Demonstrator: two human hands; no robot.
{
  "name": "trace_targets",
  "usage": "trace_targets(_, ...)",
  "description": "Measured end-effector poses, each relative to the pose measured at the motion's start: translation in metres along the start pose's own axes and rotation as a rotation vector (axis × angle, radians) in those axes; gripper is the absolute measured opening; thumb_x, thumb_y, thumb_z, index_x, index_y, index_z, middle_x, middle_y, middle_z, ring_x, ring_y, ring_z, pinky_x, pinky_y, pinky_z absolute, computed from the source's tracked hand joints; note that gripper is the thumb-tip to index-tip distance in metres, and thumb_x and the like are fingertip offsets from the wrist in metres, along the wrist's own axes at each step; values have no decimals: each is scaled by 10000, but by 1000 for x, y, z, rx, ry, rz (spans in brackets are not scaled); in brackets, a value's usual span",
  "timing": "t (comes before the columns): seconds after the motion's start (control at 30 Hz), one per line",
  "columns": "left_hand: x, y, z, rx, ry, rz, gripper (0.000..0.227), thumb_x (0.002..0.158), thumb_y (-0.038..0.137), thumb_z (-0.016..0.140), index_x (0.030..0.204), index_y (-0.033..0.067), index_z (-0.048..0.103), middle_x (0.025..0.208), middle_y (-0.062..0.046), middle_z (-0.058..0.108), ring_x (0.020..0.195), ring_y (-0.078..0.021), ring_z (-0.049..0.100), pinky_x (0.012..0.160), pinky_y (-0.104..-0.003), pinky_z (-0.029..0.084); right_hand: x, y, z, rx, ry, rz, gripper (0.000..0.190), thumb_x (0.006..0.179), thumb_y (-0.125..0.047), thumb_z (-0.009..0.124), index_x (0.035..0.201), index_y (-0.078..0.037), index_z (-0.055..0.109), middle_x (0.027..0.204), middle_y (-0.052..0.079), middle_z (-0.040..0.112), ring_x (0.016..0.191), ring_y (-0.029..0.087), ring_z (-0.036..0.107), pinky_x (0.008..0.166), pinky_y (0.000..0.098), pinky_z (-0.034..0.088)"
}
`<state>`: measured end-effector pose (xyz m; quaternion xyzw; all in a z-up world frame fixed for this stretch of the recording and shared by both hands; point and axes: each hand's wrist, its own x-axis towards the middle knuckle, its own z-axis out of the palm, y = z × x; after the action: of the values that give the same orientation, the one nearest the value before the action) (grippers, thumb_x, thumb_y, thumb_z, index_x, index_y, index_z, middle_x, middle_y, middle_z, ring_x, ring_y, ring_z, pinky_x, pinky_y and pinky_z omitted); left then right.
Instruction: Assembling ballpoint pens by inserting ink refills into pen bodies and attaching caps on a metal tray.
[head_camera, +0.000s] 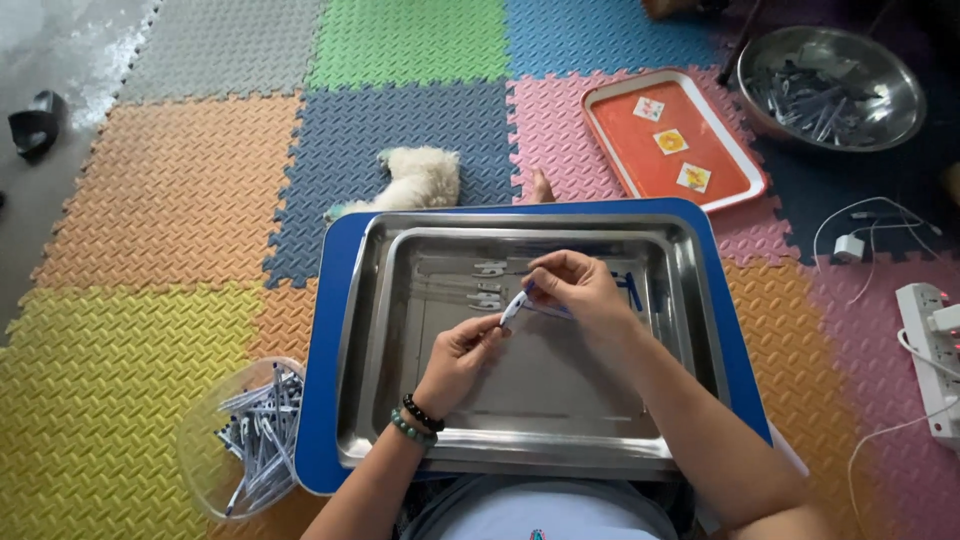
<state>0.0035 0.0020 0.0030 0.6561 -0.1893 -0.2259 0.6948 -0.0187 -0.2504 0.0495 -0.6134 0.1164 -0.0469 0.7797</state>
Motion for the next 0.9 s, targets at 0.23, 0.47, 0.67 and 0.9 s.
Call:
trace_targets(0.23, 1, 15, 1, -36, 9, -11, 306, 1129, 97, 688, 1393, -27, 783, 1054, -153, 836, 811, -119, 637, 697, -315, 590, 3, -7, 1, -31, -108, -12, 140, 1049, -80, 795, 1174, -28, 832, 954, 126, 823, 871, 195, 812, 794, 351, 711)
trace_targets(0.47, 9, 59, -4, 191, 62, 174, 239, 1091, 52, 723, 1299, 8, 833, 1079, -205, 863, 969, -270, 817, 817, -431, 657, 6, -32, -7, -564, -133, -328, 138, 1106, -165, 764, 1178, -80, 845, 866, 117, 836, 788, 152, 767, 724, 336, 651)
trace_targets(0.67, 9, 98, -1, 335, 71, 281, 229, 1064, 41, 763, 1275, 72, 848, 1075, -130, 852, 968, -233, 832, 797, -360, 664, 6, -61, 1, -768, -221, -549, 100, 1121, -177, 781, 1071, -119, 844, 837, 90, 831, 737, 241, 798, 664, 343, 626)
trace_targets(0.9, 11, 103, -16, 84, -5, 146, 244, 1114, 59, 708, 1330, 20, 816, 1026, -95, 817, 895, -87, 637, 774, -299, 610, 21, -71, 2, -733, -336, -626, 144, 1131, -82, 738, 1043, -92, 851, 902, 117, 828, 761, 228, 762, 714, 327, 624)
